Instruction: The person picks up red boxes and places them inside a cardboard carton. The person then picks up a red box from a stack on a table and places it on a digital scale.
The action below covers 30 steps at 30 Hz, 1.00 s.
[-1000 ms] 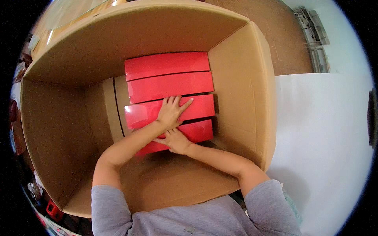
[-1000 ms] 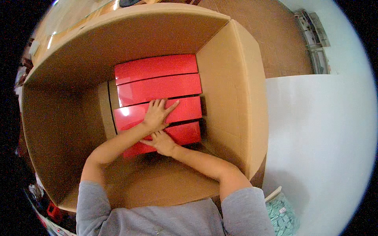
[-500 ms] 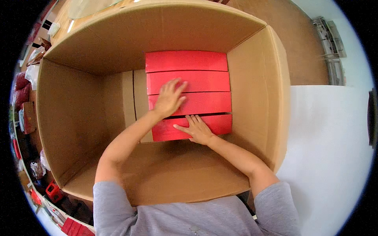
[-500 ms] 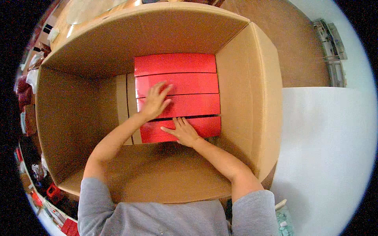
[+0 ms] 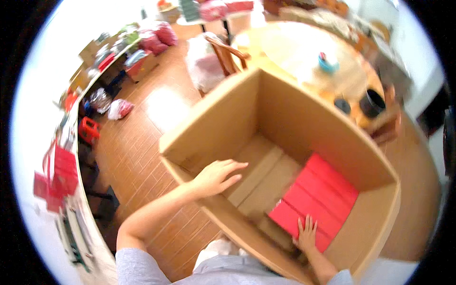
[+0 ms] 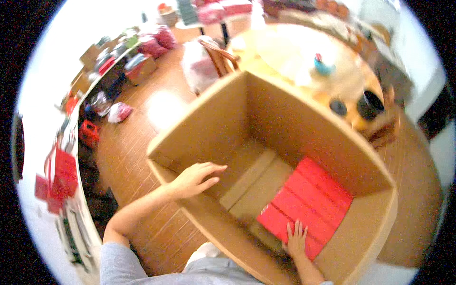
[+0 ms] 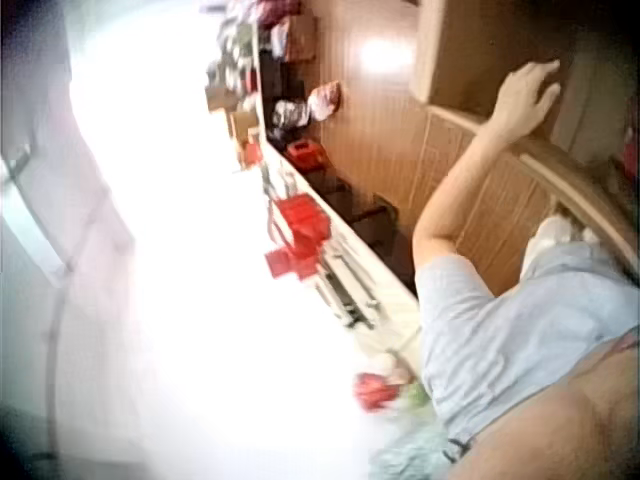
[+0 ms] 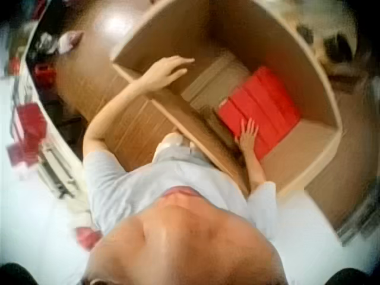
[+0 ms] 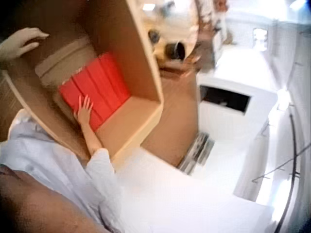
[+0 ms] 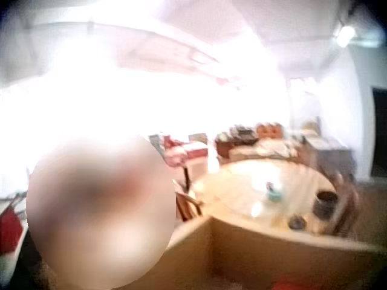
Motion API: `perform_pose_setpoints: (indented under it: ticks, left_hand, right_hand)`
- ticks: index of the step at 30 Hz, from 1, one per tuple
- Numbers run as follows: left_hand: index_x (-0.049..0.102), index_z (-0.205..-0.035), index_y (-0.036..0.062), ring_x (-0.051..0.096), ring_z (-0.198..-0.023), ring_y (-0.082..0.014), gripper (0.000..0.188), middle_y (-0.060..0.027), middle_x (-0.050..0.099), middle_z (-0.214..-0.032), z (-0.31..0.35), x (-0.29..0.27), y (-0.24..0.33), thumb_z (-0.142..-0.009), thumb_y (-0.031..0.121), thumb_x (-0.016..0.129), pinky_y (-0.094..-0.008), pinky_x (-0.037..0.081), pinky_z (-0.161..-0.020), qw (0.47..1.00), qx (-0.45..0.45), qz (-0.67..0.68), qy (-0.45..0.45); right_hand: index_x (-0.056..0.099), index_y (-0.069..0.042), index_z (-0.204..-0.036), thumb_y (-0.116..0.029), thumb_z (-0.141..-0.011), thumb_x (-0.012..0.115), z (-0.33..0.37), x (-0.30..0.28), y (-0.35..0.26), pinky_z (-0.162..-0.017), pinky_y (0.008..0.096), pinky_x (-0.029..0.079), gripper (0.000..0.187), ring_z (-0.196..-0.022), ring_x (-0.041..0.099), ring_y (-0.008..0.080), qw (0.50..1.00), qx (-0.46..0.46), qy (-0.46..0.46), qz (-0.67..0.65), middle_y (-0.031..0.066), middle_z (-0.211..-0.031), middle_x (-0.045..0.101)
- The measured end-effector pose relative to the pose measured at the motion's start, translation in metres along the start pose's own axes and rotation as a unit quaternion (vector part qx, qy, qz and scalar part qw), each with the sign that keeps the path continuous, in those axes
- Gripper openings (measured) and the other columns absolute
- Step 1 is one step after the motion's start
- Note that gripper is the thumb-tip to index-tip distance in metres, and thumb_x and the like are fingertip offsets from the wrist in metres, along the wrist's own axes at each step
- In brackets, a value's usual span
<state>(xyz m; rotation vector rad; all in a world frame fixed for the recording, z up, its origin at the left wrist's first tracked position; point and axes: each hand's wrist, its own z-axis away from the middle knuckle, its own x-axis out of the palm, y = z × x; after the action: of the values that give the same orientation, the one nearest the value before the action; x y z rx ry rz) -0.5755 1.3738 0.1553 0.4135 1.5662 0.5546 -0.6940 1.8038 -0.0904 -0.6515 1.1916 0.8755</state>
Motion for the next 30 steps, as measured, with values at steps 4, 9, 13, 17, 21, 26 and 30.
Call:
perform_pose_setpoints:
  ticks: [4, 9, 13, 17, 21, 26, 30]
  left_hand:
    - [0.058, -0.120, 0.0033, 0.061, -0.101, -0.0190, 0.027, -0.0101, 0.063, -0.109, 0.138, -0.013, -0.033, -0.095, 0.013, 0.051, -0.0318, 0.048, -0.089, 0.931, -0.118, 0.208, 0.275]
    - [0.063, -0.108, 0.0015, 0.061, -0.093, -0.0144, 0.019, -0.0069, 0.065, -0.097, 0.360, 0.082, -0.100, -0.093, 0.006, 0.053, -0.0289, 0.049, -0.083, 0.738, -0.356, 0.315, 0.479]
    - [0.064, -0.107, 0.0019, 0.062, -0.091, -0.0133, 0.020, -0.0073, 0.067, -0.096, 0.450, 0.108, -0.107, -0.094, 0.009, 0.051, -0.0289, 0.050, -0.082, 0.633, -0.427, 0.389, 0.515]
    - [0.061, -0.112, 0.0015, 0.063, -0.092, -0.0148, 0.023, -0.0072, 0.068, -0.099, 0.478, 0.064, -0.138, -0.096, 0.015, 0.051, -0.0286, 0.050, -0.081, 0.655, -0.358, 0.357, 0.562]
    - [0.062, -0.116, 0.0043, 0.064, -0.094, -0.0152, 0.025, -0.0093, 0.068, -0.100, 0.506, 0.017, -0.163, -0.095, 0.014, 0.052, -0.0295, 0.050, -0.084, 0.664, -0.345, 0.321, 0.581]
    - [0.061, -0.116, 0.0024, 0.063, -0.098, -0.0140, 0.024, -0.0083, 0.067, -0.104, 0.530, 0.003, -0.218, -0.095, 0.012, 0.052, -0.0283, 0.050, -0.085, 0.616, -0.367, 0.355, 0.600]
    - [0.060, -0.116, 0.0020, 0.064, -0.099, -0.0157, 0.024, -0.0100, 0.067, -0.106, 0.565, -0.017, -0.272, -0.096, 0.012, 0.051, -0.0299, 0.050, -0.086, 0.578, -0.469, 0.368, 0.557]
  right_hand:
    - [0.027, -0.004, -0.145, -0.057, -0.076, 0.063, -0.001, -0.011, -0.001, -0.114, 0.0566, 0.008, 0.095, -0.139, 0.013, 0.0454, 0.994, 0.037, -0.038, -0.094, 0.0307, -0.150, 0.011]
    - [0.057, 0.000, -0.118, -0.038, -0.081, 0.067, -0.104, -0.108, -0.041, -0.106, 0.0533, 0.028, 0.055, -0.123, 0.041, 0.0399, 0.986, 0.008, 0.115, -0.124, 0.0255, -0.129, 0.047]
    - [0.058, 0.003, -0.107, -0.011, -0.081, 0.061, -0.183, -0.281, -0.197, -0.094, 0.0413, 0.040, 0.029, -0.106, 0.052, 0.0314, 0.858, 0.011, 0.401, -0.320, 0.0165, -0.113, 0.055]
    - [0.057, 0.001, -0.109, -0.004, -0.077, 0.059, -0.218, -0.350, -0.433, -0.094, 0.0410, 0.040, 0.032, -0.108, 0.051, 0.0319, 0.826, -0.252, 0.393, -0.316, 0.0144, -0.109, 0.056]
    - [0.059, -0.006, -0.109, -0.004, -0.072, 0.065, -0.250, -0.344, -0.605, -0.092, 0.0455, 0.040, 0.037, -0.104, 0.051, 0.0327, 0.761, -0.554, 0.320, -0.103, 0.0138, -0.107, 0.055]
    - [0.061, -0.010, -0.110, -0.011, -0.071, 0.069, -0.324, -0.299, -0.693, -0.083, 0.0437, 0.044, 0.040, -0.097, 0.055, 0.0311, 0.790, -0.572, 0.187, -0.118, 0.0115, -0.102, 0.058]
    - [0.062, -0.011, -0.111, -0.020, -0.073, 0.069, -0.408, -0.269, -0.747, -0.077, 0.0414, 0.045, 0.039, -0.093, 0.057, 0.0292, 0.825, -0.549, 0.124, -0.056, 0.0107, -0.096, 0.060]
